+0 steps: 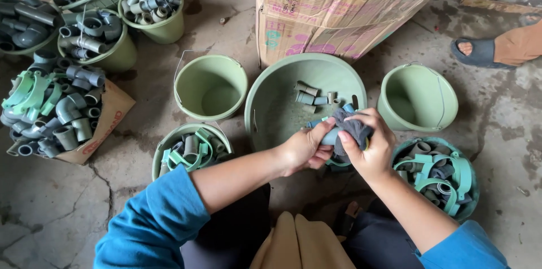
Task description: The person sits on the floor and wipes small gray plastic pipe fittings with a dark cloth. They pick each fitting from a central green bucket, wipe it, and place it into a smaller bucket to the left. The process repeats continuously throughout the clip.
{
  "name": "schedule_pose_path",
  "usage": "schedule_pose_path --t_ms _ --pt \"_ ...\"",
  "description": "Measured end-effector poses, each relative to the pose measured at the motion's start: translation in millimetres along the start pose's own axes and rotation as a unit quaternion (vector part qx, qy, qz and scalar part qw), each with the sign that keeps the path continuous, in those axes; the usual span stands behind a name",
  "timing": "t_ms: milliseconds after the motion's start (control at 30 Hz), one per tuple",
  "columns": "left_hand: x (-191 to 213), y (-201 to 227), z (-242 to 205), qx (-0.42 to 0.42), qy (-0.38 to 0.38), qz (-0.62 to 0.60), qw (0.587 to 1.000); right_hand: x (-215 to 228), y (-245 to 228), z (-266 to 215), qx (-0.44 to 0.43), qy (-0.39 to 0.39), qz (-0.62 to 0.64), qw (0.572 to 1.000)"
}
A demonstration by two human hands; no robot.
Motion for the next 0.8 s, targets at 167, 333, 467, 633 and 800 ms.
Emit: schedule_pose_path --t_ms 167,333,467,633,800 --pt "2 69 -24 -0.521 0.046 0.360 0.773 -1 24 -9 -0.254 0.001 -0.006 0.967" --pt "-12 77 -63 -0.788 0.037 0.384 0.480 -10 10 -45 -0.628 0.016 -0.011 0.778" --pt "-8 69 -51 -0.748 0.040 0.427 0.507 -29 22 -55 -0.651 -0.024 0.016 0.759" --pt "19 41 16 -0.337 0.096 0.415 0.839 -19 67 -40 -0.441 -0.030 -0.069 0.894" --pt "11 12 1 0.013 0.009 0.075 0.997 -21 27 -21 0.085 -0.015 -0.034 0.996"
Point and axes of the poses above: each hand's wrist, its own z-axis towards the middle knuckle, its own x-axis out of the back of the hand, y = z × x, the point moved 9 cm from there along z, towards the middle knuckle, and after that the axes turned 15 degrees about y, right-handed, at the moved point
